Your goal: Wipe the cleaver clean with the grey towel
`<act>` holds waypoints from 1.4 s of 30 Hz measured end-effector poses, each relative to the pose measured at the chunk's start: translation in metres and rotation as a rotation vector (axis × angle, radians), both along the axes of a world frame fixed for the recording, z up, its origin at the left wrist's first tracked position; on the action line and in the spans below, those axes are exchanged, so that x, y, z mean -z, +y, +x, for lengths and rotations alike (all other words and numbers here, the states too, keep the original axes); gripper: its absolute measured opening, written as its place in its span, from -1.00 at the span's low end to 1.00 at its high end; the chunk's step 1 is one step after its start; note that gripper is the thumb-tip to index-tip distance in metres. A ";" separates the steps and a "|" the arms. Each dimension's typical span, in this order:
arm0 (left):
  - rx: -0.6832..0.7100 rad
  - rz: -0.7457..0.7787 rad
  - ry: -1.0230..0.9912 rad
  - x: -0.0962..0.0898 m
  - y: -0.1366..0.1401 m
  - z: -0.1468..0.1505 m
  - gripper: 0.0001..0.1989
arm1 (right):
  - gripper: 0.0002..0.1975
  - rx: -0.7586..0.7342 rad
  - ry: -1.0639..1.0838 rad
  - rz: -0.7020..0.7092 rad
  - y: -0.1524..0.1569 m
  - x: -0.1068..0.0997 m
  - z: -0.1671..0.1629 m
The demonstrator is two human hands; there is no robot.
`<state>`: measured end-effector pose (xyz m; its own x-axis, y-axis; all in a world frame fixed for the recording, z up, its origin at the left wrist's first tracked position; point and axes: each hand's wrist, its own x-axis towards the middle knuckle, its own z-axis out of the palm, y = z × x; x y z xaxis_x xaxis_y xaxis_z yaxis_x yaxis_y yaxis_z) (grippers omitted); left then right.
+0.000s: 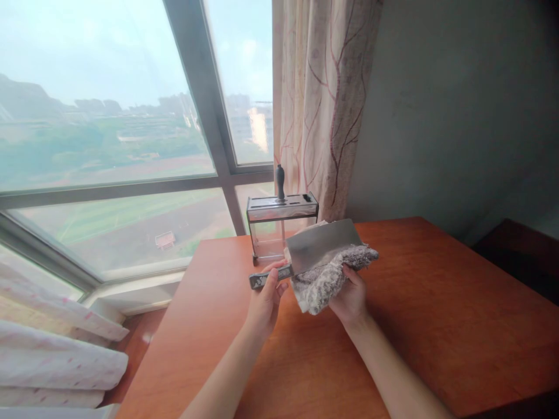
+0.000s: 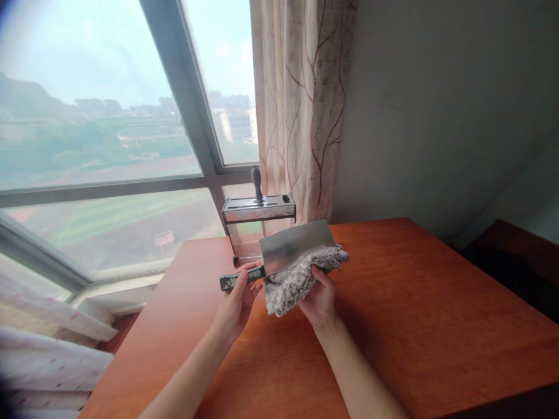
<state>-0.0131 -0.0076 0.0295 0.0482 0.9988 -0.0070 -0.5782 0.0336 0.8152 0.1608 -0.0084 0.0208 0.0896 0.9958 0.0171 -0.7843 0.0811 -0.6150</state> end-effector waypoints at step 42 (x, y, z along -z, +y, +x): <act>0.017 0.169 0.288 -0.028 0.020 -0.069 -0.77 | -0.65 0.119 -0.377 -0.220 0.012 -0.013 0.033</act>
<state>-0.0823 0.0123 0.0574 0.0844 0.9862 0.1426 -0.3239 -0.1082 0.9399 0.1935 0.0035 0.0339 0.2316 0.9626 -0.1405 -0.4957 -0.0075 -0.8684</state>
